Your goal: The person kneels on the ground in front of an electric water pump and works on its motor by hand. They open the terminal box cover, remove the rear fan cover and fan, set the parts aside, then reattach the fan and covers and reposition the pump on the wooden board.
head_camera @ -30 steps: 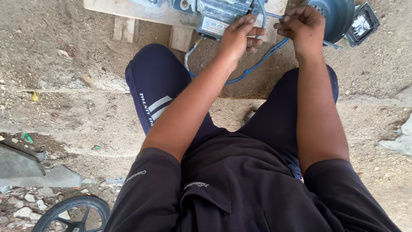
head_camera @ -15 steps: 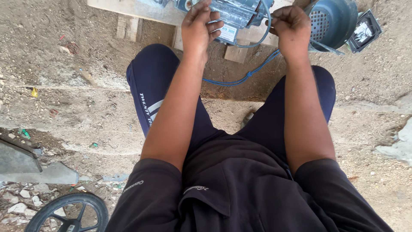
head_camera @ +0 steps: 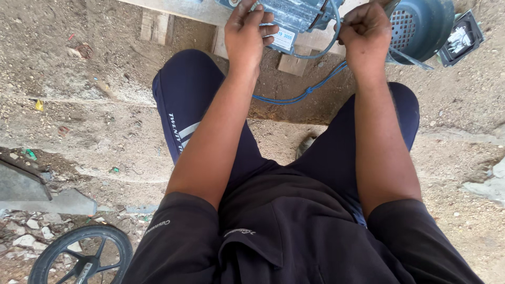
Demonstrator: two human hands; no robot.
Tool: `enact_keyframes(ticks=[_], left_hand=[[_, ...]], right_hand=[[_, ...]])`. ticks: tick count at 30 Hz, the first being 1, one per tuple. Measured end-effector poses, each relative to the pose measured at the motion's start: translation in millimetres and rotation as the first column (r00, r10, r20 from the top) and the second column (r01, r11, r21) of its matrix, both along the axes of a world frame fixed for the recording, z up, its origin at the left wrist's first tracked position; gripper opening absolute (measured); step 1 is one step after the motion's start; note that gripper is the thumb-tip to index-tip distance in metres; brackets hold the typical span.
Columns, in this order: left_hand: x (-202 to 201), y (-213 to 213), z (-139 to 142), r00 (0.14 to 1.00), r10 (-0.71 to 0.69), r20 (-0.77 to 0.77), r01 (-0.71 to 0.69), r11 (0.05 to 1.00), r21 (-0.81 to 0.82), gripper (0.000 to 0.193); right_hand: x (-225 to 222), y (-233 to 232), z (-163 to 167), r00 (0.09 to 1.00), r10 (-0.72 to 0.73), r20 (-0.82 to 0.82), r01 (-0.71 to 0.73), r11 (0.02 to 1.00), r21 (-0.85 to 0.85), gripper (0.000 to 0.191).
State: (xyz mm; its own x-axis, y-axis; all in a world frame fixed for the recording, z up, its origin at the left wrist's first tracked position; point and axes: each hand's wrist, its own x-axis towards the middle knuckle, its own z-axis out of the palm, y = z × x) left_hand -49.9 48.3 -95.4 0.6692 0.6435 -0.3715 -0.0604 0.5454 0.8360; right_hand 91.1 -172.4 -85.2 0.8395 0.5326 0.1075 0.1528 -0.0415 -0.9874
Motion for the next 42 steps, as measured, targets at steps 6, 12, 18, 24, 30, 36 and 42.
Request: enact_keyframes(ticks=[6,12,18,24,30,36,42], left_hand=[[3,-5,-8,1.0,0.009,-0.011,-0.009,0.999,0.04,0.043],[3,-8,-7,1.0,0.0,-0.002,0.0,0.996,0.09,0.049],[2,-11,-6,1.0,0.022,-0.013,-0.02,0.996,0.092,0.049],[1,-11,-3,1.0,0.02,-0.017,-0.018,0.995,0.095,0.048],[-3,-12,-4,1.0,0.004,-0.007,-0.003,0.991,0.136,0.048],[-1,-12,-4,1.0,0.013,-0.012,-0.012,0.993,0.118,0.047],[-2,-13,-3,1.0,0.009,-0.004,-0.009,0.994,0.112,0.044]], right_hand=[[-2,5,3,0.998,0.042,-0.051,-0.042,0.999,0.007,0.013],[2,8,3,0.99,0.067,-0.123,-0.063,0.997,0.039,0.012],[4,8,-6,0.986,0.116,-0.124,-0.102,0.989,0.112,0.012],[4,9,-4,0.984,0.122,-0.133,-0.106,0.987,0.117,0.012],[-3,11,-2,0.988,0.086,-0.128,-0.072,0.991,0.11,0.013],[-13,16,-8,0.998,0.05,-0.047,-0.045,0.994,0.099,0.015],[-16,13,-11,0.954,0.066,0.292,-0.028,0.991,-0.133,0.014]])
